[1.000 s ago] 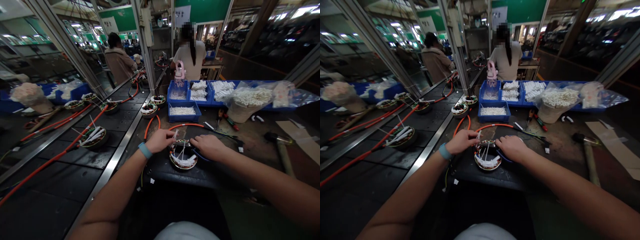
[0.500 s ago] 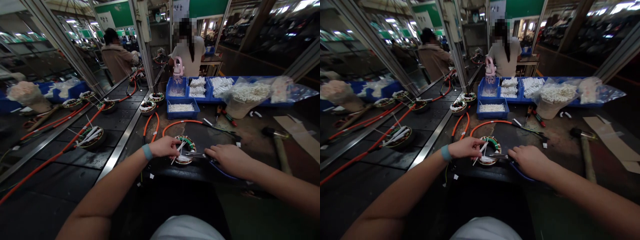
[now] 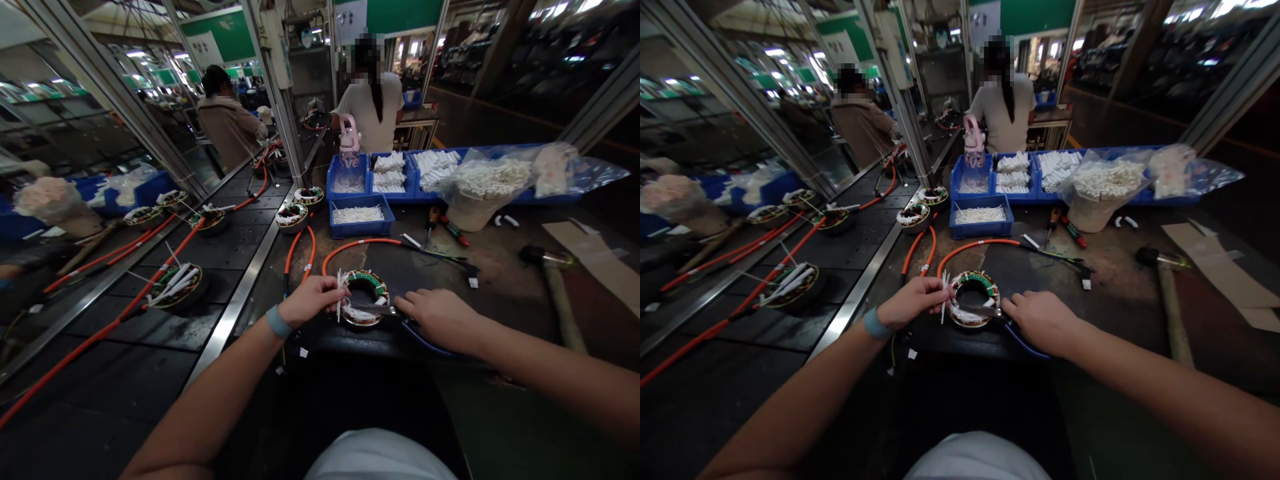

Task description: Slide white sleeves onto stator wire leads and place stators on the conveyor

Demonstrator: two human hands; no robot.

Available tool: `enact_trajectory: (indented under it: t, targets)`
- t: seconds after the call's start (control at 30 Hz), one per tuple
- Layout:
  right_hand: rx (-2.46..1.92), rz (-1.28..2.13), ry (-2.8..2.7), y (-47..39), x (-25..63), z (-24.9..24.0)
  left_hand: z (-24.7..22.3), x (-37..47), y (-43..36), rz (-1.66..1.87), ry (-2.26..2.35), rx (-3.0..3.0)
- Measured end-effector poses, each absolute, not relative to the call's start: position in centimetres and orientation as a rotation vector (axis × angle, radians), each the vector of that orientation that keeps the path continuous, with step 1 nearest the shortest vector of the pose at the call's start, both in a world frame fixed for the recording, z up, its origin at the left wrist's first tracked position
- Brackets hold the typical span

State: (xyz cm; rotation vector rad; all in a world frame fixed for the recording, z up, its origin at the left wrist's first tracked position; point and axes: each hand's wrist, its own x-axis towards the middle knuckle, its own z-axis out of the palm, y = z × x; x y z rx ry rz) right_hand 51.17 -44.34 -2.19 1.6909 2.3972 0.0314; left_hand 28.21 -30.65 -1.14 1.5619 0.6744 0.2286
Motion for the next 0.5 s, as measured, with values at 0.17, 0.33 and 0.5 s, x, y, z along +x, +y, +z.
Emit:
enact_trajectory:
  t: [0.17, 0.33, 0.5]
  targets:
    - [1.663, -0.008, 2.427, -43.4, 50.4, -2.1, -1.0, 28.2, -30.8, 0.213, 0.641, 1.589]
    - [1.684, -0.021, 2.417, -43.8, 51.1, -2.9, -1.7, 27.5, -30.6, 0.326, 0.689, 1.55]
    - [2.103, -0.143, 2.247, -45.5, 54.7, -5.1, -3.0, 28.0, -28.6, 0.573, 0.781, 1.537]
